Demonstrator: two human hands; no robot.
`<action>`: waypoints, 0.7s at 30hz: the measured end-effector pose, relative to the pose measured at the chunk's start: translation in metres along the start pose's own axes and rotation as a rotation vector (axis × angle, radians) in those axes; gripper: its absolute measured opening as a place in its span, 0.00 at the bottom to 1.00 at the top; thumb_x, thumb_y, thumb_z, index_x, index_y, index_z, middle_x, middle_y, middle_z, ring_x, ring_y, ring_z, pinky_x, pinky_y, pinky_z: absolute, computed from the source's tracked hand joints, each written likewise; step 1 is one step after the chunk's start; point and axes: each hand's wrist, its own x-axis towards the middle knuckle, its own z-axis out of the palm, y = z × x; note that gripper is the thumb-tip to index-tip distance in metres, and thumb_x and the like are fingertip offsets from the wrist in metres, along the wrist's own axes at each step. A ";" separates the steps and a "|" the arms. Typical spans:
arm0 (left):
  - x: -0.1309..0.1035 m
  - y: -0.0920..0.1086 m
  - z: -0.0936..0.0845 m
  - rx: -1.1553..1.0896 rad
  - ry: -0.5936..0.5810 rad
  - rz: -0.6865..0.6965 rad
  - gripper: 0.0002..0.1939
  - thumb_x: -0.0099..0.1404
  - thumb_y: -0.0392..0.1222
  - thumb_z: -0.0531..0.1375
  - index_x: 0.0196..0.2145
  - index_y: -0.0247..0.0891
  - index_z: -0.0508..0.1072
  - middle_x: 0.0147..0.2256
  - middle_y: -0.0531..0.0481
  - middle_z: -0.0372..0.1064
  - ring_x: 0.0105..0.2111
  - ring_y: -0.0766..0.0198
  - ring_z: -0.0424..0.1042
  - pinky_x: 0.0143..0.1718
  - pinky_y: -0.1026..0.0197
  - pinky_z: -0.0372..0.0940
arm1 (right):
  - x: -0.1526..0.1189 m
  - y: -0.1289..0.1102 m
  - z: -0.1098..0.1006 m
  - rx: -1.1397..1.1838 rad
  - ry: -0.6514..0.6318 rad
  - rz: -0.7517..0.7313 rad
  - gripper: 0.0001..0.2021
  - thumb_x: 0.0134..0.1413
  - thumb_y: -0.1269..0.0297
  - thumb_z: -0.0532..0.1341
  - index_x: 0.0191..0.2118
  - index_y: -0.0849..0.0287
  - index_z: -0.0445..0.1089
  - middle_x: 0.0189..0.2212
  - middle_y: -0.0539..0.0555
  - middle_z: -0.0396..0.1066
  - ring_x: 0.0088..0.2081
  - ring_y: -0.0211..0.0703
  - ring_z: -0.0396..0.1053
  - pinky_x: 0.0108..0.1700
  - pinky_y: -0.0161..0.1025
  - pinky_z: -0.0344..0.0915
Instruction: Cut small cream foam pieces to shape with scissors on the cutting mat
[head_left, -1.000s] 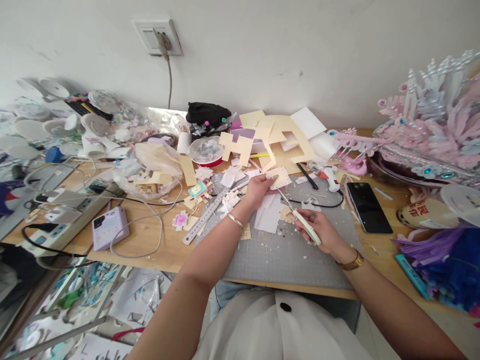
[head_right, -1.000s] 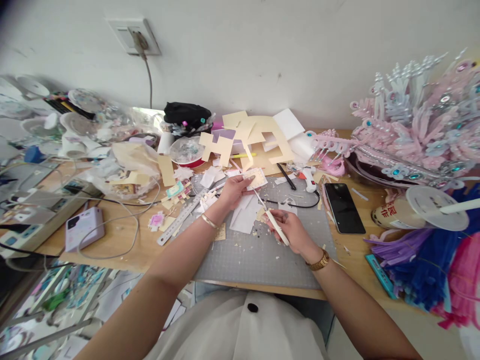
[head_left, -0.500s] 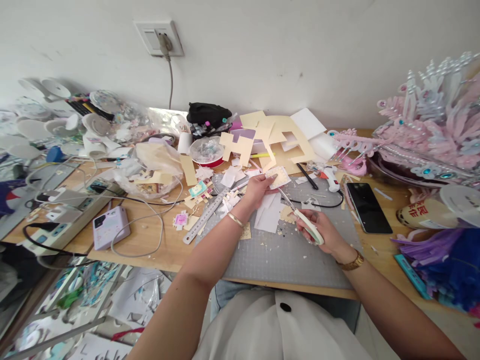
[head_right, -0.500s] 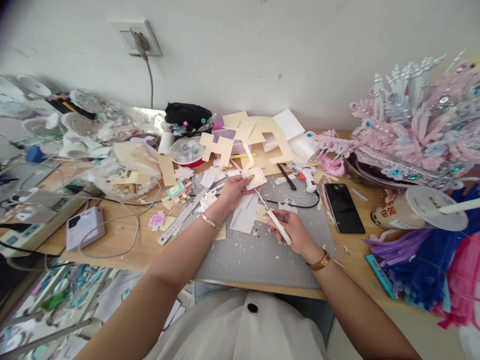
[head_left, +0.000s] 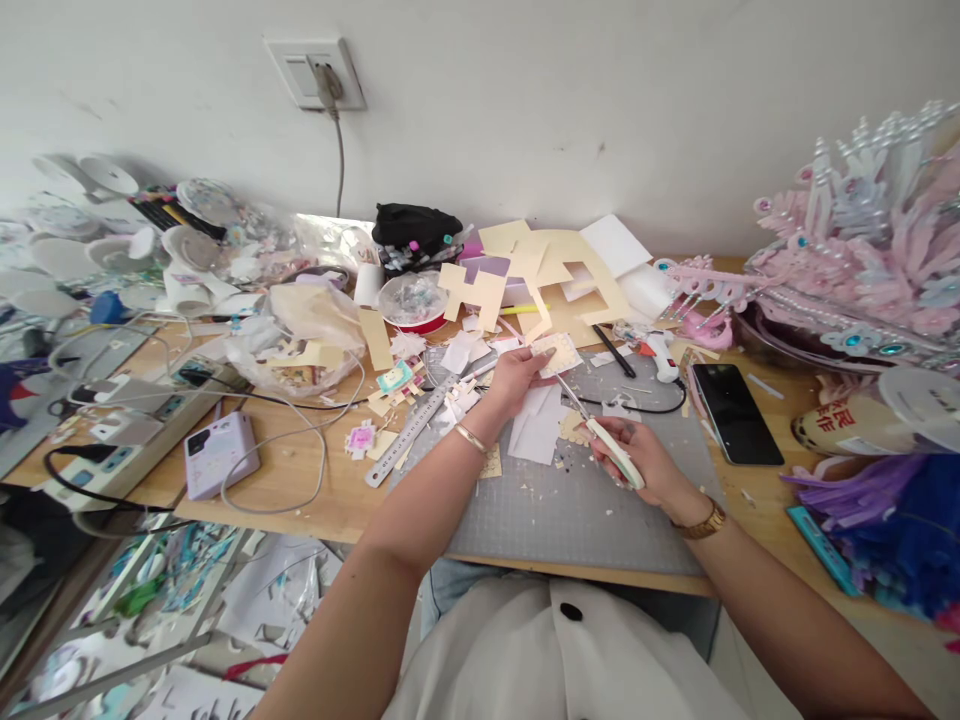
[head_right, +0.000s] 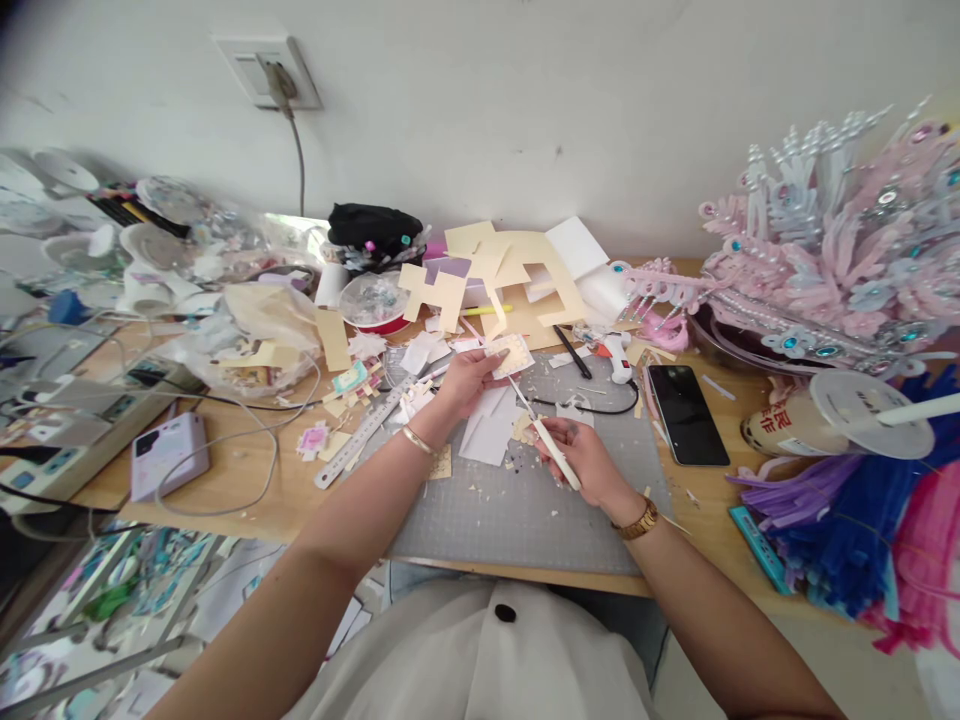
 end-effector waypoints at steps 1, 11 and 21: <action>0.000 0.000 0.000 -0.003 0.007 -0.005 0.13 0.51 0.43 0.72 0.28 0.32 0.76 0.29 0.47 0.76 0.31 0.61 0.77 0.43 0.52 0.72 | 0.000 0.000 0.001 0.004 0.000 0.000 0.27 0.28 0.55 0.73 0.38 0.62 0.71 0.16 0.43 0.66 0.11 0.27 0.55 0.12 0.27 0.48; 0.001 0.000 -0.001 -0.007 0.017 -0.005 0.12 0.52 0.42 0.71 0.29 0.31 0.76 0.30 0.47 0.76 0.31 0.62 0.76 0.43 0.52 0.73 | -0.001 0.000 0.001 0.005 -0.009 -0.023 0.23 0.30 0.56 0.73 0.36 0.61 0.72 0.17 0.43 0.65 0.12 0.27 0.54 0.12 0.28 0.49; 0.000 0.002 0.000 -0.006 0.017 -0.010 0.12 0.53 0.41 0.70 0.31 0.31 0.76 0.31 0.45 0.77 0.33 0.60 0.77 0.45 0.51 0.72 | -0.002 -0.002 -0.002 0.008 -0.026 -0.027 0.22 0.30 0.57 0.74 0.35 0.61 0.73 0.17 0.44 0.66 0.12 0.28 0.56 0.11 0.27 0.49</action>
